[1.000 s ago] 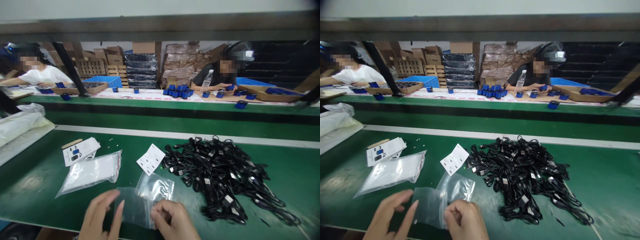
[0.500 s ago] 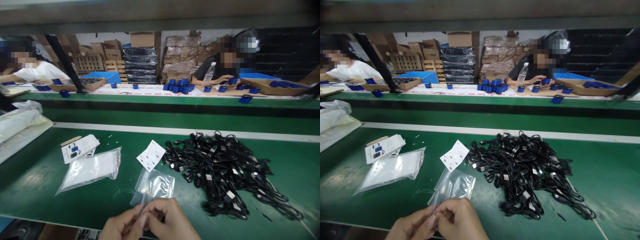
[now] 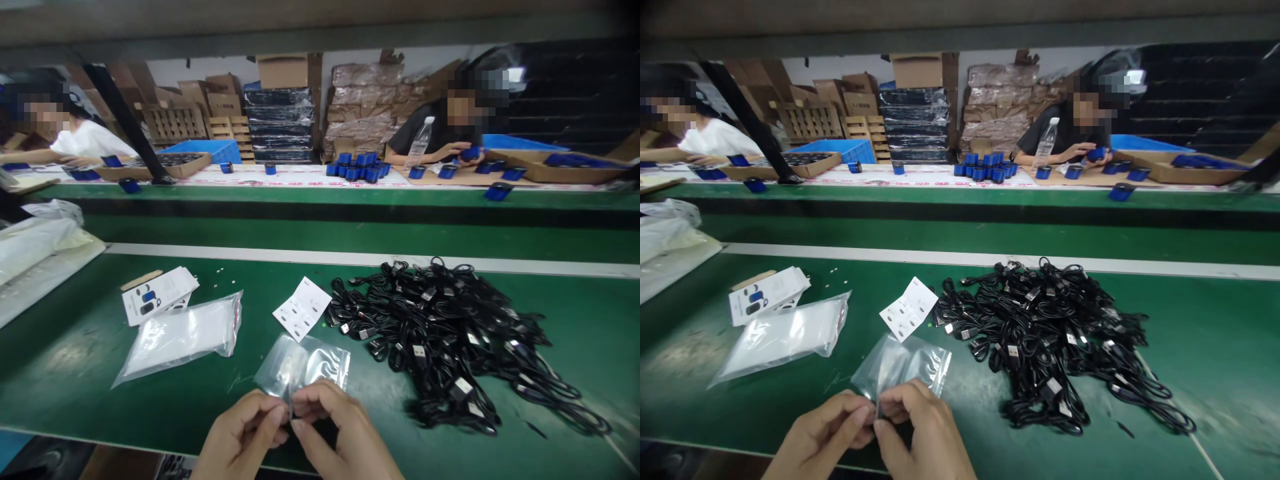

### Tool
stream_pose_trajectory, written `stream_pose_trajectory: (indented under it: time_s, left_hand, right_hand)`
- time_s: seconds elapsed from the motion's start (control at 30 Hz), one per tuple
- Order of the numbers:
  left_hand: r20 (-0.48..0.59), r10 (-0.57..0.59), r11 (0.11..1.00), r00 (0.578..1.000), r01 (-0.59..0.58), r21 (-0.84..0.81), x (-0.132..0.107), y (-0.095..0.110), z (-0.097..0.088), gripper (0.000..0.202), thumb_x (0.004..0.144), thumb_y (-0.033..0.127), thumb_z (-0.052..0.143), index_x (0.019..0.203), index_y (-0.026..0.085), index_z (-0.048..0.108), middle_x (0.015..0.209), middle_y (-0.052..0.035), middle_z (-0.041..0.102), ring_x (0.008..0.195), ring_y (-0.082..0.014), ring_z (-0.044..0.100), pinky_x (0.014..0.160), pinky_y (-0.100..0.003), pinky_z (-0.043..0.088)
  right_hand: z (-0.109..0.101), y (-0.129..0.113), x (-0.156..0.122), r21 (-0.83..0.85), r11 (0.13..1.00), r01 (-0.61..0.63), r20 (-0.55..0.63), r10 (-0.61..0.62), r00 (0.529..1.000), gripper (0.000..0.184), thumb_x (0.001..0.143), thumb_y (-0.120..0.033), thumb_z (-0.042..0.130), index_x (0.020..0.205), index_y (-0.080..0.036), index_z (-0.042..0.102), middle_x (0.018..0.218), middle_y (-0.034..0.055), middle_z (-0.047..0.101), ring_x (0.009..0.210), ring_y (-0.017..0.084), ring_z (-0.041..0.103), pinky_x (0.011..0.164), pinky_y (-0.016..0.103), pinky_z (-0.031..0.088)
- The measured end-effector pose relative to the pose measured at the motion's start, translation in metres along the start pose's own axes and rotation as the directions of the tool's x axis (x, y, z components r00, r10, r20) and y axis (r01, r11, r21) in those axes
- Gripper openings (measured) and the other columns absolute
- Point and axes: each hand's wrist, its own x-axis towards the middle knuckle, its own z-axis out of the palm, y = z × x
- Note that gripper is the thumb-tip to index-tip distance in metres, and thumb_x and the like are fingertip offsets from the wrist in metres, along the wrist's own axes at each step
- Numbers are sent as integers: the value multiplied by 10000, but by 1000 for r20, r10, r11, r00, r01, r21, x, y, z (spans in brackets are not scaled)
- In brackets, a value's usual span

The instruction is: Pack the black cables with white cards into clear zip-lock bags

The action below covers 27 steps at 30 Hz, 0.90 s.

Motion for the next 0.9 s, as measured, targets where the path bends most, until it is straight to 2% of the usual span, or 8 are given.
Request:
stream_pose_trajectory:
  time_s: [0.1,0.2,0.3,0.4,0.5,0.67,0.77,0.9]
  left_hand:
    - [51,28,1000,998,-29,10,4,-3,4,371,807,542,577,691,198,653,658,11,618,667,-168,621,631,-228,517]
    - [16,29,989,999,-31,146,5,-3,6,379,851,529,509,671,205,587,542,47,540,543,-134,559,560,-214,453]
    - [-20,42,977,999,-37,211,5,-1,6,357,858,514,502,677,211,560,500,81,460,470,-108,515,518,-201,407]
    - [5,46,987,999,-46,156,7,-4,5,358,843,535,519,699,211,564,517,75,495,487,-113,546,535,-203,424]
    - [-8,52,994,999,-51,101,9,-12,3,386,831,583,518,730,212,542,502,76,508,466,-106,536,522,-200,414]
    - [-19,89,995,996,-88,50,7,-13,2,398,807,575,572,667,207,518,528,68,478,504,-104,503,512,-189,407]
    - [31,82,997,996,-82,1,2,-4,4,378,803,560,585,695,198,569,591,43,530,574,-121,541,543,-190,445]
    - [64,19,999,998,-17,-38,-5,6,7,380,792,583,583,773,204,581,667,27,588,648,-141,592,617,-206,493]
  right_hand:
    - [1,-1,0,97,990,-102,12,102,995,142,793,-165,597,925,-160,649,873,67,714,811,198,689,752,293,538]
    - [3,1,5,173,965,-197,4,199,980,86,820,-220,602,869,-162,643,803,57,735,770,199,701,708,277,540]
    - [4,3,11,136,969,-207,-19,212,977,90,822,-179,579,836,-161,666,733,39,730,696,186,692,636,248,518]
    - [6,4,15,82,974,-209,-6,210,978,153,815,-114,543,809,-144,692,692,42,726,644,178,684,590,230,494]
    - [7,1,16,1,986,-169,-20,169,985,190,792,-66,523,793,-132,701,676,47,716,624,175,676,576,227,484]
    - [6,-8,9,-149,988,32,21,-30,999,322,686,15,515,859,-163,720,732,31,667,638,164,648,598,232,484]
    - [2,-10,4,-35,996,80,50,-78,996,260,764,-31,502,829,-157,720,788,49,648,711,155,649,648,223,503]
    - [-3,-13,2,122,990,67,86,-78,993,277,824,-73,521,965,-192,726,897,52,664,812,152,649,747,238,511]
